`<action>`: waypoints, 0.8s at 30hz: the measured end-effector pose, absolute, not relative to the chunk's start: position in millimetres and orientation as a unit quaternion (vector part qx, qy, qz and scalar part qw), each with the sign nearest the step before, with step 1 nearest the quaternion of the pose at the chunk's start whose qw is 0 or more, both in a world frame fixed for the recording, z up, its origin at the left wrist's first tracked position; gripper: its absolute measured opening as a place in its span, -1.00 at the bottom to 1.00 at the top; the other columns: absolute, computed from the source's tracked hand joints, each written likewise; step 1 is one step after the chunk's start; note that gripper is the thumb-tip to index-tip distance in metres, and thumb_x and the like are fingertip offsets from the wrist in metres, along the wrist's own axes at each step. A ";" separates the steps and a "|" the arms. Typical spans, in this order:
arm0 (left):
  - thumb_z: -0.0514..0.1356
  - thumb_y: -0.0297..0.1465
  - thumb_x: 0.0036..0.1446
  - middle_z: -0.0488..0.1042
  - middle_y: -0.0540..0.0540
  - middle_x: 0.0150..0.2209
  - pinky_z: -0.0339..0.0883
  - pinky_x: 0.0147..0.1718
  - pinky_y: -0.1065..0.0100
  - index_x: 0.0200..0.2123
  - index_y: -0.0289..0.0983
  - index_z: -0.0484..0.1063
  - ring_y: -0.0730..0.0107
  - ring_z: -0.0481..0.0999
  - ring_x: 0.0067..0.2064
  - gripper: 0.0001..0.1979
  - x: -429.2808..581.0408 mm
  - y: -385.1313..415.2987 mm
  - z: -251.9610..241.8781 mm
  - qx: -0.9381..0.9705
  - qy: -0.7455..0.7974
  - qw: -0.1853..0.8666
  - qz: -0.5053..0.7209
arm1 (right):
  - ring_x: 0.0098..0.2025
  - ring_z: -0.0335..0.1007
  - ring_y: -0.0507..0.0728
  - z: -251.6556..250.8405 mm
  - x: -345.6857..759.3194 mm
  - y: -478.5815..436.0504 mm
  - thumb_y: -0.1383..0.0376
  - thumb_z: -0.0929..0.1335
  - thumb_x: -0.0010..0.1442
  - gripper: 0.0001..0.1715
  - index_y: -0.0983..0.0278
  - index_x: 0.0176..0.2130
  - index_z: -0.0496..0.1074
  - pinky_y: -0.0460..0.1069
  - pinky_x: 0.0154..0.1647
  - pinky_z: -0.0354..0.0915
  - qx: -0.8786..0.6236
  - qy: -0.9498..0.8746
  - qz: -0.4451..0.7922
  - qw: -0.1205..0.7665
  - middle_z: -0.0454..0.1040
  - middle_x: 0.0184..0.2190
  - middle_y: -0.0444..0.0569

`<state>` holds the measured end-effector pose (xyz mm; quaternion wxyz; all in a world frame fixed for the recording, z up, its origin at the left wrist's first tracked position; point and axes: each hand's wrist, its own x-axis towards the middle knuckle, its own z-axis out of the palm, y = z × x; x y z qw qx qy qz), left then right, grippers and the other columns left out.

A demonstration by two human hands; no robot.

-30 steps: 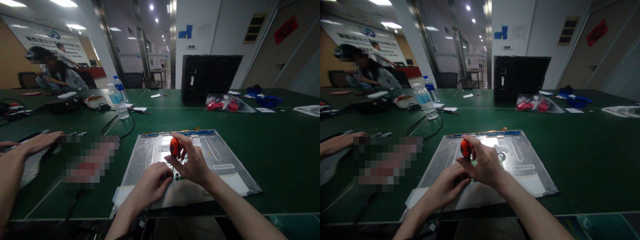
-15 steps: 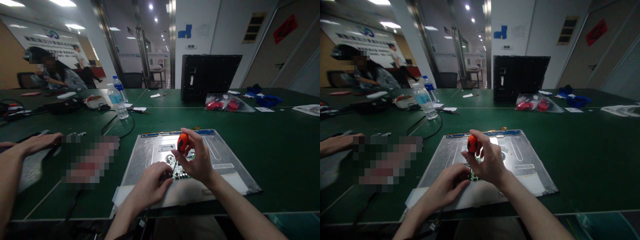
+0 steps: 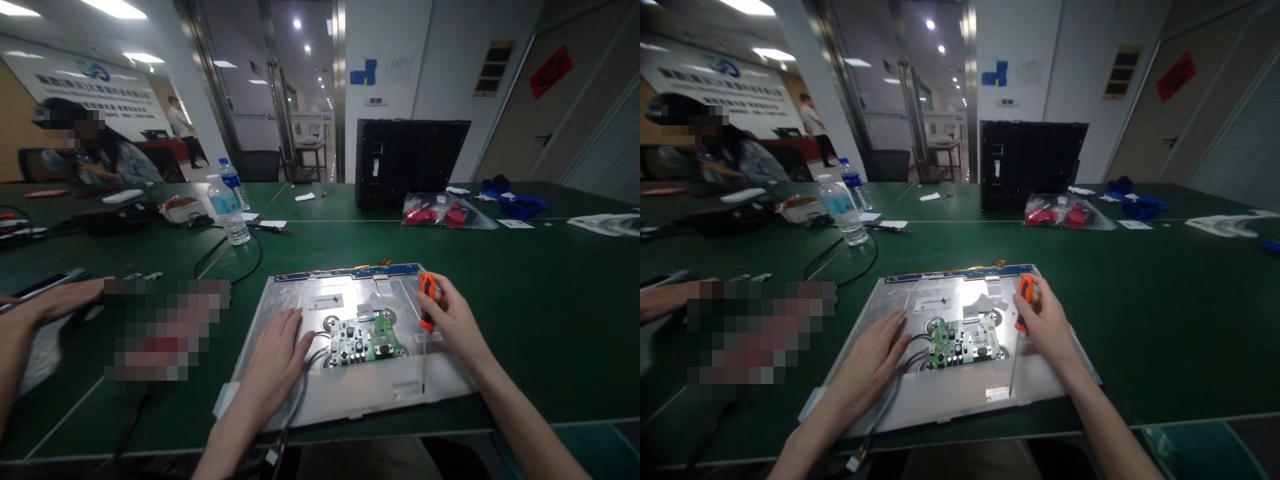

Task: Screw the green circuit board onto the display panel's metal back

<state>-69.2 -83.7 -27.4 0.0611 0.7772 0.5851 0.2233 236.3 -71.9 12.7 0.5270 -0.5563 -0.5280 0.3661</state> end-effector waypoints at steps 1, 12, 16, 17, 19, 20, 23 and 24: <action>-0.12 -0.12 0.35 0.37 -0.33 0.19 0.22 0.18 -0.03 0.18 -0.38 0.29 -0.01 0.34 0.23 -0.44 -70.5 -82.9 -31.3 0.782 0.586 0.051 0.206 | -0.56 0.30 0.05 7.4 245.2 -78.2 0.04 0.40 0.11 -0.42 0.28 0.03 0.31 -0.07 -0.60 0.27 -0.570 -0.510 0.382 0.519 0.33 -0.56 -0.23; -0.25 -0.09 0.37 0.24 -0.32 0.29 0.19 0.23 -0.01 0.28 -0.42 0.23 0.03 0.25 0.31 -0.34 -94.7 -71.3 -34.2 0.812 0.576 -0.018 0.090 | -0.55 0.25 0.07 -21.3 265.9 -106.3 0.00 0.41 0.11 -0.34 0.24 0.10 0.30 -0.08 -0.61 0.21 -0.579 -0.431 0.452 0.524 0.32 -0.54 -0.21; -0.27 -0.10 0.37 0.31 -0.28 0.26 0.25 0.19 0.04 0.24 -0.36 0.29 0.08 0.31 0.28 -0.35 -109.3 -65.0 -29.4 0.820 0.567 -0.029 0.069 | -0.56 0.24 0.06 -23.0 251.4 -105.1 -0.01 0.37 0.14 -0.34 0.26 0.11 0.26 -0.07 -0.59 0.20 -0.574 -0.461 0.450 0.505 0.29 -0.55 -0.22; -0.26 -0.10 0.36 0.33 -0.28 0.24 0.26 0.18 0.03 0.22 -0.36 0.32 0.07 0.32 0.27 -0.35 -109.6 -63.4 -25.3 0.819 0.570 -0.028 0.061 | -0.56 0.23 0.06 -23.4 247.7 -104.5 -0.01 0.36 0.15 -0.34 0.27 0.12 0.25 -0.07 -0.58 0.20 -0.571 -0.470 0.451 0.500 0.28 -0.55 -0.23; -0.21 -0.09 0.33 0.37 -0.30 0.21 0.25 0.18 0.01 0.15 -0.39 0.40 -0.01 0.33 0.26 -0.35 -103.7 -60.0 -12.2 0.813 0.582 -0.015 0.025 | -0.54 0.22 0.05 -23.8 240.5 -103.0 0.01 0.35 0.15 -0.35 0.29 0.11 0.25 -0.08 -0.55 0.20 -0.565 -0.485 0.447 0.496 0.27 -0.53 -0.23; -0.21 -0.08 0.33 0.39 -0.34 0.19 0.26 0.17 0.00 0.10 -0.41 0.44 -0.05 0.35 0.24 -0.33 -97.6 -58.1 -3.5 0.796 0.605 -0.007 0.006 | -0.52 0.22 0.04 -23.6 237.1 -102.2 0.02 0.36 0.14 -0.37 0.30 0.09 0.26 -0.08 -0.53 0.21 -0.562 -0.489 0.442 0.500 0.26 -0.53 -0.24; -0.21 -0.06 0.32 0.54 -0.41 -0.02 0.39 0.00 0.01 -0.11 -0.43 0.56 -0.13 0.53 0.04 -0.30 -72.2 -49.3 26.4 0.740 0.667 0.029 -0.074 | -0.53 0.19 0.03 -22.6 228.5 -100.2 0.04 0.34 0.14 -0.41 0.30 0.07 0.26 -0.09 -0.56 0.18 -0.549 -0.497 0.448 0.500 0.25 -0.52 -0.24; -0.21 -0.03 0.31 0.58 -0.43 -0.12 0.41 -0.07 -0.01 -0.21 -0.43 0.59 -0.18 0.58 -0.05 -0.28 -63.8 -44.7 35.7 0.725 0.681 0.030 -0.101 | -0.54 0.19 0.03 -22.5 226.6 -99.8 0.05 0.33 0.15 -0.42 0.29 0.07 0.26 -0.09 -0.57 0.17 -0.548 -0.500 0.452 0.495 0.25 -0.52 -0.24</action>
